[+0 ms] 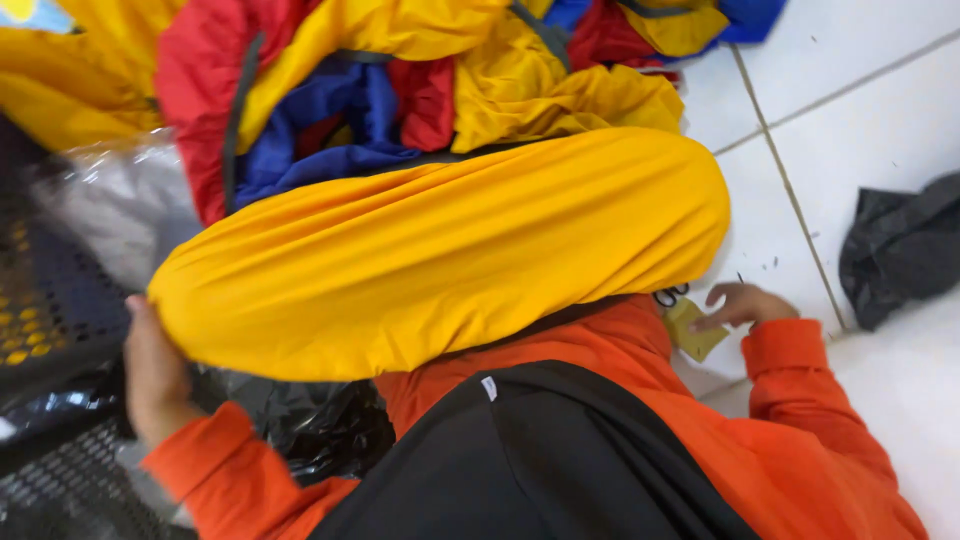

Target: Trimming excess elastic from a yellow seat cover using scissors and smoothing the fabric with a foam block.

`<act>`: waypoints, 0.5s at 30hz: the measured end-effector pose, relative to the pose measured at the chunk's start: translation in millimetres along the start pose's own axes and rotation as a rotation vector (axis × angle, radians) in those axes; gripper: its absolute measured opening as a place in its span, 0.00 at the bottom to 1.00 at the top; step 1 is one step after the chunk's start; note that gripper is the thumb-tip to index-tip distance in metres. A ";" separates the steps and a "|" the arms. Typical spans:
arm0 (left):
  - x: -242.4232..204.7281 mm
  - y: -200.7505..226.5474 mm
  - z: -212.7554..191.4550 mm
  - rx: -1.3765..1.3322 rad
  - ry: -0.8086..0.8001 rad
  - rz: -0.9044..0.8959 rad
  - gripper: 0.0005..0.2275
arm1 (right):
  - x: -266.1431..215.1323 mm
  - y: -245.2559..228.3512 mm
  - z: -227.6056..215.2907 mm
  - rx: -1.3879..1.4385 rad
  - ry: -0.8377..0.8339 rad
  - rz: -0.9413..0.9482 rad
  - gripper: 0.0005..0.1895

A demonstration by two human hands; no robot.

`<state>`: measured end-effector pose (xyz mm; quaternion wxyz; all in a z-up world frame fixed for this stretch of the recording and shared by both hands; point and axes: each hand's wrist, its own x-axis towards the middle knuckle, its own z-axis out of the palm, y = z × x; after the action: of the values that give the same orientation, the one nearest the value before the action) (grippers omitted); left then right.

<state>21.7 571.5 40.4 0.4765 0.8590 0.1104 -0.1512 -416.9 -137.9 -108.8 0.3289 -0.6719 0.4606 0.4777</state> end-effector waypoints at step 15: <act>-91.9 -39.1 59.7 -0.318 0.411 0.017 0.20 | 12.1 15.4 -5.2 0.354 0.378 -0.153 0.27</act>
<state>-86.0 536.8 13.4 0.5745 0.7868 0.2200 0.0498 -428.1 -151.7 -118.6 0.3845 -0.7141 0.5381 0.2295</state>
